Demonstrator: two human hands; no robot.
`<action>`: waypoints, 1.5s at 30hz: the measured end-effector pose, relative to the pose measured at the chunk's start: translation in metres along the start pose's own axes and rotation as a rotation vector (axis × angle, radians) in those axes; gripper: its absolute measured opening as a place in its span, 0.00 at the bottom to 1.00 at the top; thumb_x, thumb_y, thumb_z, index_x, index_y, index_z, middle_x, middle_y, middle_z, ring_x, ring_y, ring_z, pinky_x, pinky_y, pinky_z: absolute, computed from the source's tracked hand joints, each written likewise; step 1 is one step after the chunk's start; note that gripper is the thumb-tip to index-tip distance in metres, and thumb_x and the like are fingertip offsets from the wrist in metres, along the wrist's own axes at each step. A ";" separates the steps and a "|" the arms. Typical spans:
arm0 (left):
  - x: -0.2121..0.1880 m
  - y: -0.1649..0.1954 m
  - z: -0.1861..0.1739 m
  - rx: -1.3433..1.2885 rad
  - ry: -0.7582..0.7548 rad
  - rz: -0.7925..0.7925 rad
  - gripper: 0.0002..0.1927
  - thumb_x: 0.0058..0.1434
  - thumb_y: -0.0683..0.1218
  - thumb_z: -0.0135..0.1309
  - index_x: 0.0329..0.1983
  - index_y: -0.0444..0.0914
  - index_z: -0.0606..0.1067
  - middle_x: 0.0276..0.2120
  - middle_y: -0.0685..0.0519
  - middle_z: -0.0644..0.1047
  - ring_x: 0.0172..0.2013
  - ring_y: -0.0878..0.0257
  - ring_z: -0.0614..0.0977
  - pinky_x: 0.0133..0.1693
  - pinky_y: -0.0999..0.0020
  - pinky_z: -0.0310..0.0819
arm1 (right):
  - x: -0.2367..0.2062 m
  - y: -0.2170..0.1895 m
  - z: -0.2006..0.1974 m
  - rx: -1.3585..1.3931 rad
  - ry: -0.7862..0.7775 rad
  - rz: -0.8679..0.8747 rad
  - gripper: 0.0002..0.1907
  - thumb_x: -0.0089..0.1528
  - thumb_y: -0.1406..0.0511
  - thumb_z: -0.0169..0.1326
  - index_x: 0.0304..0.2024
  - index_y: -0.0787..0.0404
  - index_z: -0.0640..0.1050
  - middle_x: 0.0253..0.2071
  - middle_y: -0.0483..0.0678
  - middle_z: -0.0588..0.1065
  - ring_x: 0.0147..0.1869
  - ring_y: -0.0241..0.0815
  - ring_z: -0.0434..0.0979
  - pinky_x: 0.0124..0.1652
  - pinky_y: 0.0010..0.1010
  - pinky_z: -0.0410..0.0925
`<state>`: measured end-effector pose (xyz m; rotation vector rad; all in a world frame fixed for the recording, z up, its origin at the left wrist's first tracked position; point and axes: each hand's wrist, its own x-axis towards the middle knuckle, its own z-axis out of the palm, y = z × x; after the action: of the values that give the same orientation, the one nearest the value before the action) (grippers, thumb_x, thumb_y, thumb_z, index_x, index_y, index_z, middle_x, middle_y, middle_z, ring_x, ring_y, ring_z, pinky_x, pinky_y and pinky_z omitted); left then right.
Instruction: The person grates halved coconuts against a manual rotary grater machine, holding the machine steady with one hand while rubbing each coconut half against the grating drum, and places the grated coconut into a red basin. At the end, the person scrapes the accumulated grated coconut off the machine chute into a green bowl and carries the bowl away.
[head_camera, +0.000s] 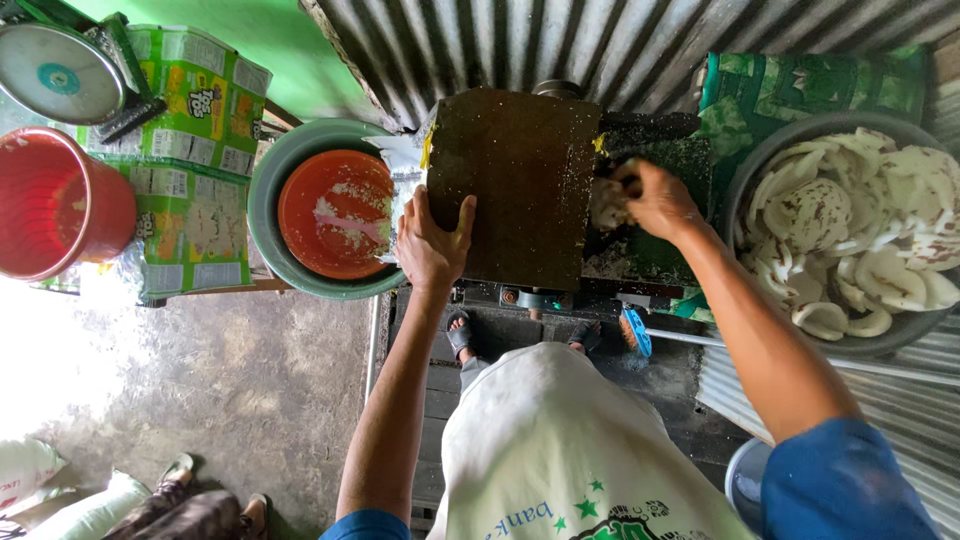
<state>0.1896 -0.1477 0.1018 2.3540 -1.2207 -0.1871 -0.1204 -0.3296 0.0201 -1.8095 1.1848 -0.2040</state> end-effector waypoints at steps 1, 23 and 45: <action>0.000 0.000 0.000 -0.005 -0.002 0.002 0.45 0.62 0.72 0.52 0.62 0.30 0.69 0.50 0.37 0.78 0.46 0.40 0.81 0.46 0.45 0.76 | -0.004 -0.002 -0.004 0.183 -0.035 0.060 0.18 0.62 0.71 0.54 0.56 0.59 0.75 0.38 0.54 0.78 0.32 0.42 0.76 0.27 0.34 0.72; 0.002 0.003 0.001 -0.008 0.012 0.003 0.44 0.62 0.71 0.54 0.63 0.30 0.69 0.49 0.37 0.78 0.47 0.40 0.80 0.46 0.46 0.76 | -0.026 -0.028 0.009 -0.375 0.055 0.078 0.20 0.60 0.60 0.61 0.57 0.45 0.81 0.40 0.54 0.82 0.41 0.54 0.84 0.44 0.41 0.76; -0.001 -0.002 0.000 -0.020 0.037 0.013 0.44 0.62 0.70 0.55 0.62 0.29 0.70 0.49 0.36 0.78 0.47 0.39 0.80 0.47 0.46 0.75 | -0.050 -0.017 0.024 -0.097 0.259 -0.050 0.15 0.58 0.66 0.68 0.45 0.63 0.81 0.36 0.54 0.83 0.38 0.42 0.84 0.37 0.32 0.75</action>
<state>0.1909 -0.1462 0.1003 2.3222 -1.2103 -0.1495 -0.1221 -0.2739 0.0362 -1.9416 1.3489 -0.4276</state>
